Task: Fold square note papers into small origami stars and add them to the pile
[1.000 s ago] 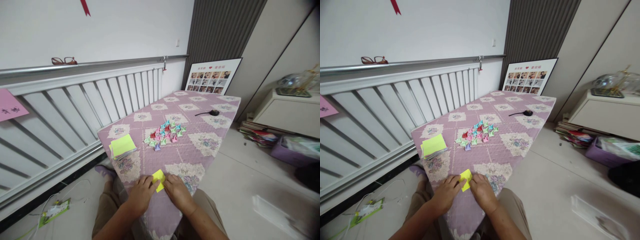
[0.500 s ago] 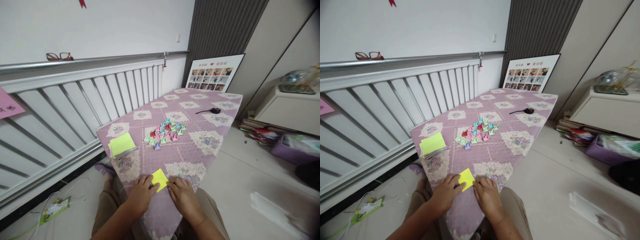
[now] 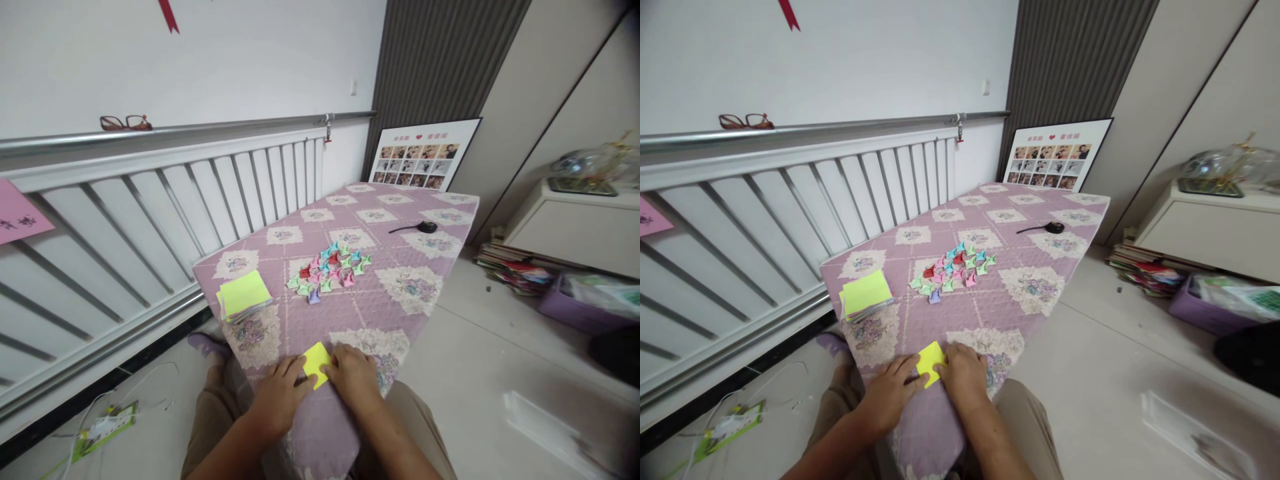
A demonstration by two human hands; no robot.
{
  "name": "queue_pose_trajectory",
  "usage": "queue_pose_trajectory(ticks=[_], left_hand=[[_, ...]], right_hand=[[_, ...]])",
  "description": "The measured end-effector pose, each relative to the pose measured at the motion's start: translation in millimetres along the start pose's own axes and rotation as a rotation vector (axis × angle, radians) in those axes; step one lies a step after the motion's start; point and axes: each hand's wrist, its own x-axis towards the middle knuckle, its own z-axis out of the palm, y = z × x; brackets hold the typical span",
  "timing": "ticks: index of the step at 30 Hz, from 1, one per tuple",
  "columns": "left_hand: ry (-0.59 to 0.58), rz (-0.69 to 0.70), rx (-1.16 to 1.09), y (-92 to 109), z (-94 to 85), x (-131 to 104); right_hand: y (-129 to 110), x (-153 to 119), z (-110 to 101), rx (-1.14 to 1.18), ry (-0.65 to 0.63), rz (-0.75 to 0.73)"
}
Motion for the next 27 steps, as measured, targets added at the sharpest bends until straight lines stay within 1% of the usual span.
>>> queue_pose_trajectory(ticks=[3,5,8,10,13,17,23,27], left_hand=[[0.007,0.009,-0.052,-3.8,4.2,-3.8],[0.014,-0.025,-0.106,-3.4,1.4,-0.9],[0.048,-0.115,-0.24,-0.5,-10.7,13.6],[0.085,-0.211,-0.311,1.3,-20.8,27.5],[0.034,-0.303,-0.314,2.8,-33.7,46.8],[-0.022,-0.336,-0.309,1.3,-42.3,60.9],[-0.11,-0.37,-0.334,-6.4,-43.6,71.7],[-0.139,-0.378,-0.375,-9.8,-40.8,76.5]], right_hand=[[-0.5,1.7,-3.1,0.008,-0.029,0.038],[-1.2,3.2,-4.6,0.015,-0.045,0.04],[-2.0,4.5,-5.8,0.032,-0.059,0.031],[-2.3,4.0,-6.2,0.04,-0.06,0.036],[-2.3,2.2,-6.3,0.045,-0.053,0.051],[-1.0,0.0,-5.5,0.05,-0.048,0.061],[1.4,-2.2,-4.3,0.052,-0.046,0.05],[1.6,-4.1,-3.4,0.057,-0.017,0.042]])
